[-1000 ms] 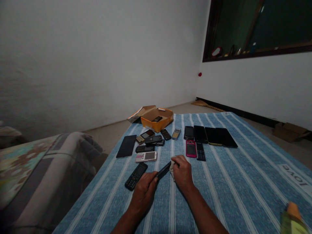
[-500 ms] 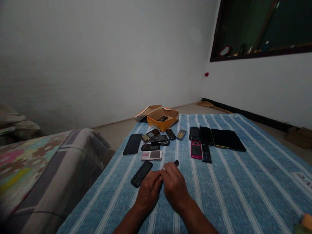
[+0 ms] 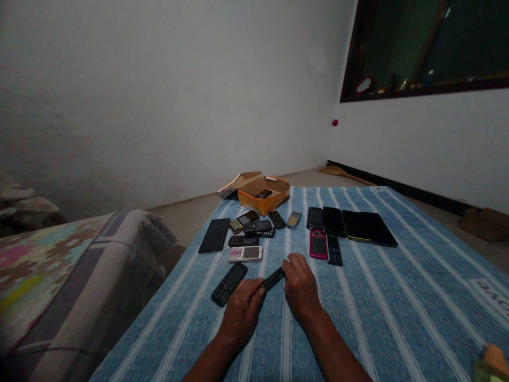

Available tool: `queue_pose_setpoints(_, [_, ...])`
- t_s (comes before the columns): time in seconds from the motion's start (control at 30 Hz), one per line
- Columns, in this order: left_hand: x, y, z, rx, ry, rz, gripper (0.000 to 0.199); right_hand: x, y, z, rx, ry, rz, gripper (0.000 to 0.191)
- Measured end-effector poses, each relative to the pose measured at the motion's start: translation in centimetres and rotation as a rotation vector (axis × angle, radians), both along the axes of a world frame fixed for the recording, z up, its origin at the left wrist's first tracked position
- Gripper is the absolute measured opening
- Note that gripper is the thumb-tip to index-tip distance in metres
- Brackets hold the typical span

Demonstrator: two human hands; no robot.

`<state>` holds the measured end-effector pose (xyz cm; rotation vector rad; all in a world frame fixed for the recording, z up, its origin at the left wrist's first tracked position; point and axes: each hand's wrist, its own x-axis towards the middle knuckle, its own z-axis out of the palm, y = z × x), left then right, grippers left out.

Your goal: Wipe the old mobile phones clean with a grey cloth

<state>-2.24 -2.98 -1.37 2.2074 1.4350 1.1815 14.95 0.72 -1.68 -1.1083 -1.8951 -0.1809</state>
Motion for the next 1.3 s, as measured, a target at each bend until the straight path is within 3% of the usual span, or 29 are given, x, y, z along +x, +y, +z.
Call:
queue_pose_setpoints(0.23, [0.0, 0.2, 0.0, -0.025, 0.001, 0.003, 0.033, -3.3, -2.3, 0.6, 0.055, -0.011, 0.217, 0.026])
queue_pose_setpoints(0.53, [0.0, 0.3, 0.3, 0.012, -0.009, 0.005, 0.031, -1.0, 0.0, -0.2, -0.008, -0.008, 0.067, 0.026])
queue_pose_setpoints(1.07, [-0.4, 0.9, -0.2, 0.036, -0.014, 0.004, 0.033, 0.1, 2.4, -1.2, -0.121, 0.386, -0.041, 0.043])
queue_pose_setpoints(1.17, [-0.3, 0.9, -0.1, 0.028, -0.025, 0.009, 0.035, 0.1, 1.9, -0.7, -0.074, 0.328, -0.033, 0.039])
queue_pose_setpoints(1.3, [-0.2, 0.9, 0.1, 0.017, -0.041, 0.014, 0.035, -1.7, 0.1, 0.2, 0.027, 0.119, 0.093, 0.025])
